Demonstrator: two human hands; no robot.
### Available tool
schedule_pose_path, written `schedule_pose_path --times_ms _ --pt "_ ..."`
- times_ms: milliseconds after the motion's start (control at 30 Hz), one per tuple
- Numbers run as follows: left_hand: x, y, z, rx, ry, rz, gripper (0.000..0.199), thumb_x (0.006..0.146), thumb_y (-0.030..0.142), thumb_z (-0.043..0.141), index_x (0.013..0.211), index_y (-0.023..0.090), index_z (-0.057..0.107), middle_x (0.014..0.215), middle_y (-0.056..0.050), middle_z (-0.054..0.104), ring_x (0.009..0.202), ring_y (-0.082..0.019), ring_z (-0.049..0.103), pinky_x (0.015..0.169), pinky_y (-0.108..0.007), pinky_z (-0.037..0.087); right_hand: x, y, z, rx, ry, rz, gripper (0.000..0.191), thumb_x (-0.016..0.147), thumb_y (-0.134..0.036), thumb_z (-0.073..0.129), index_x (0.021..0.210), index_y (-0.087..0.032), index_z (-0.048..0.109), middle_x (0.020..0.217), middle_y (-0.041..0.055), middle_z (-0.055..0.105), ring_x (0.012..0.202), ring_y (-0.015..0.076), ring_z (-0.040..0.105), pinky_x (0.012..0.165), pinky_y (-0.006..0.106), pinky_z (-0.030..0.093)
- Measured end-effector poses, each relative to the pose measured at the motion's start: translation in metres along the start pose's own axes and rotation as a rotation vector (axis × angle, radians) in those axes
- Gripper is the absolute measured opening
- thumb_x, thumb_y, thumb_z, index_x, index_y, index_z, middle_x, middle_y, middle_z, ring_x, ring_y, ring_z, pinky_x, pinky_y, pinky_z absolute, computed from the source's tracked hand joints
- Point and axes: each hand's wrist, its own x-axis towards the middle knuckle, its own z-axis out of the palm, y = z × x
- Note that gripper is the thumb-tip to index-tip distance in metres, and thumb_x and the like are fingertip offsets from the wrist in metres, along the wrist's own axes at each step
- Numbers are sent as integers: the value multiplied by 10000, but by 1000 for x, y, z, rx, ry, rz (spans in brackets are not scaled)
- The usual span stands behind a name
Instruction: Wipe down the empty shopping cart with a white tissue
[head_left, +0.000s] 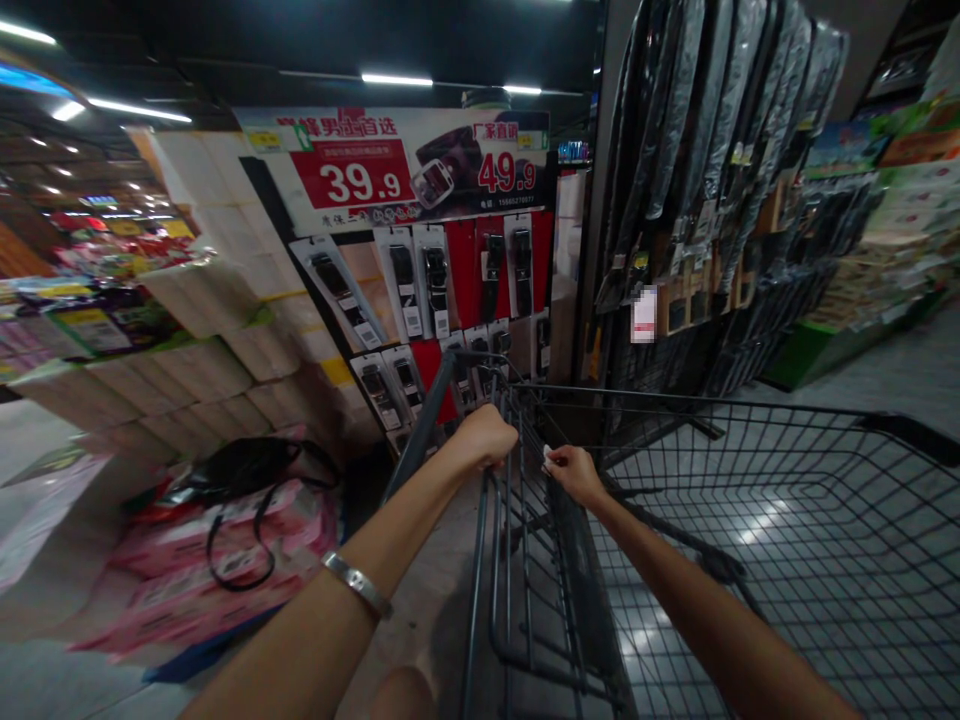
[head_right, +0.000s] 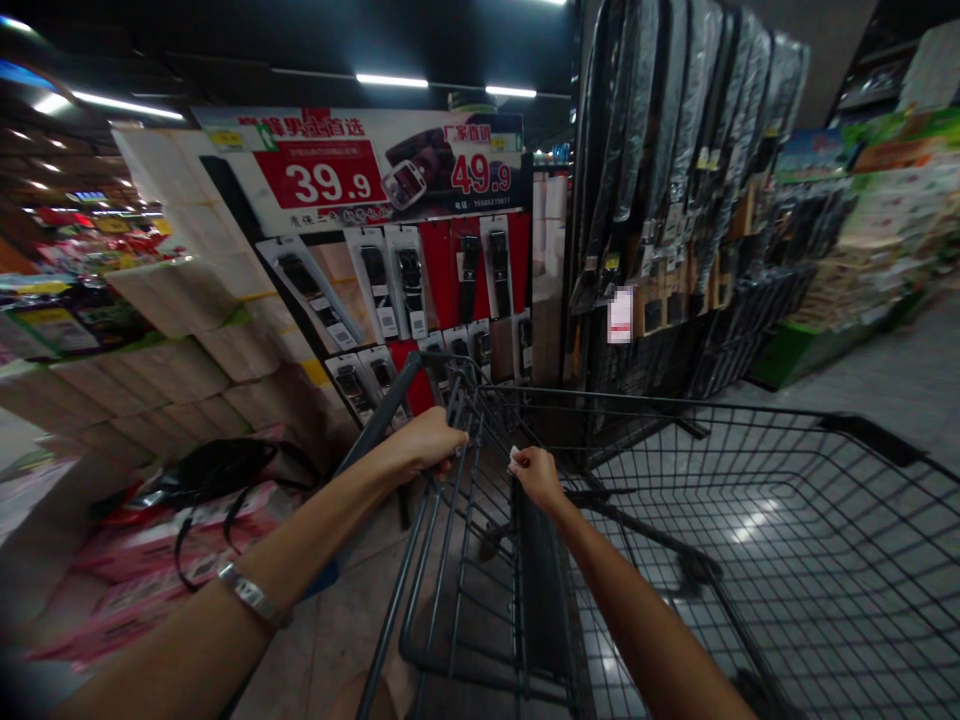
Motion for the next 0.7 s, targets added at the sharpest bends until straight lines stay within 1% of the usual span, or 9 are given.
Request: schedule_pose_path --times_ms 167,367,567,700 --pt "1 0 0 -8 -23 8 134 764 140 482 759 92 607 540 -28 570 415 -113 513 412 -198 411 2 0 0 -5 11 16 89 592 -172 644 649 -145 708 682 54 713 675 200 659 630 262 481" --pt "1 0 0 -19 -11 17 106 744 133 499 750 110 602 526 -9 539 415 -113 508 402 -194 403 -2 -6 -2 18 -3 -13 132 613 -189 627 692 -135 717 678 62 709 650 191 646 605 262 476" --pt "4 -1 1 -31 -5 -12 112 742 144 516 765 101 617 491 -9 522 413 -121 515 409 -198 416 3 -25 -3 41 37 -48 128 618 -212 626 682 -150 717 683 54 712 635 182 635 591 260 469" --pt "5 -1 0 -6 -18 17 123 732 172 550 786 101 635 484 -13 534 430 -136 543 426 -206 431 9 -41 -3 65 29 -79 145 616 -221 632 701 -144 720 698 60 715 646 182 635 597 259 468"
